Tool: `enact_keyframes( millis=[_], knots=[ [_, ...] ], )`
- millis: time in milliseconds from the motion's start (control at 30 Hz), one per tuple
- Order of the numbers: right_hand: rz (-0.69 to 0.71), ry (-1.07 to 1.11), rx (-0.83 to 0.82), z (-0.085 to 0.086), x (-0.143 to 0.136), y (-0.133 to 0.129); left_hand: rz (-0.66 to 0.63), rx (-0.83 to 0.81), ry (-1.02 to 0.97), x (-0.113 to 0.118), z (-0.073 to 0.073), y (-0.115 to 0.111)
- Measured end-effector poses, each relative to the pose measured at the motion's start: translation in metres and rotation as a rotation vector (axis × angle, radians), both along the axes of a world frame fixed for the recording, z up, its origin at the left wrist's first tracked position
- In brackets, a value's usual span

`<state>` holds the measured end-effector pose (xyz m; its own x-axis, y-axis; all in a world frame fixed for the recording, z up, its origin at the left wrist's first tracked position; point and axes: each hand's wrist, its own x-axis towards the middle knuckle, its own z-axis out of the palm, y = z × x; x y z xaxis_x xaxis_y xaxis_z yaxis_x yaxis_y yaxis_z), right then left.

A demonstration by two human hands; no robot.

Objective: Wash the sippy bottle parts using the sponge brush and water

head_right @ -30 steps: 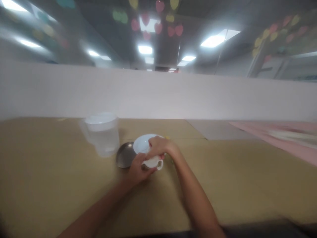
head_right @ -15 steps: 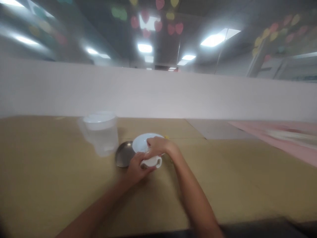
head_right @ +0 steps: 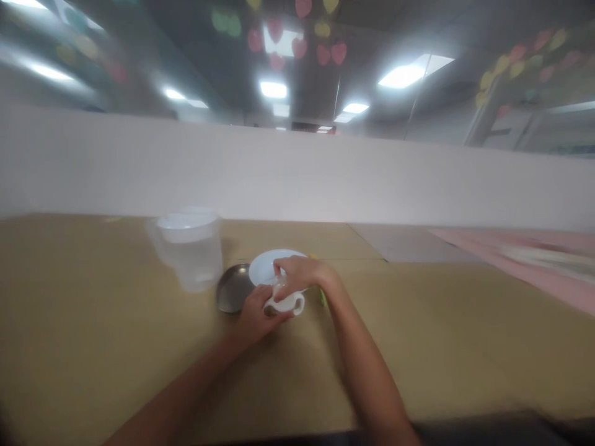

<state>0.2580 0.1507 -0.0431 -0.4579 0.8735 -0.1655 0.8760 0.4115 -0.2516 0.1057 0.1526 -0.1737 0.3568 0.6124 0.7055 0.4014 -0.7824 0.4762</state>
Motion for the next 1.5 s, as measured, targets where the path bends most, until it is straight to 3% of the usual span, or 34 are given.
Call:
enact_keyframes(
  millis=[233,633,1267,1500],
  knots=[
    [-0.095,0.063,-0.147,0.002,-0.003,-0.004,0.012,0.074,-0.009,0.000,-0.003,0.001],
    [-0.159,-0.009,-0.091,0.007,-0.011,-0.010,0.035,0.112,-0.019,0.004,-0.008,0.001],
    [-0.064,0.040,-0.119,0.005,-0.005,-0.005,-0.005,-0.018,-0.028,0.001,0.000,-0.002],
    [-0.097,0.037,-0.124,0.005,-0.007,-0.007,0.014,-0.033,-0.020,0.001,-0.005,0.000]
  ],
)
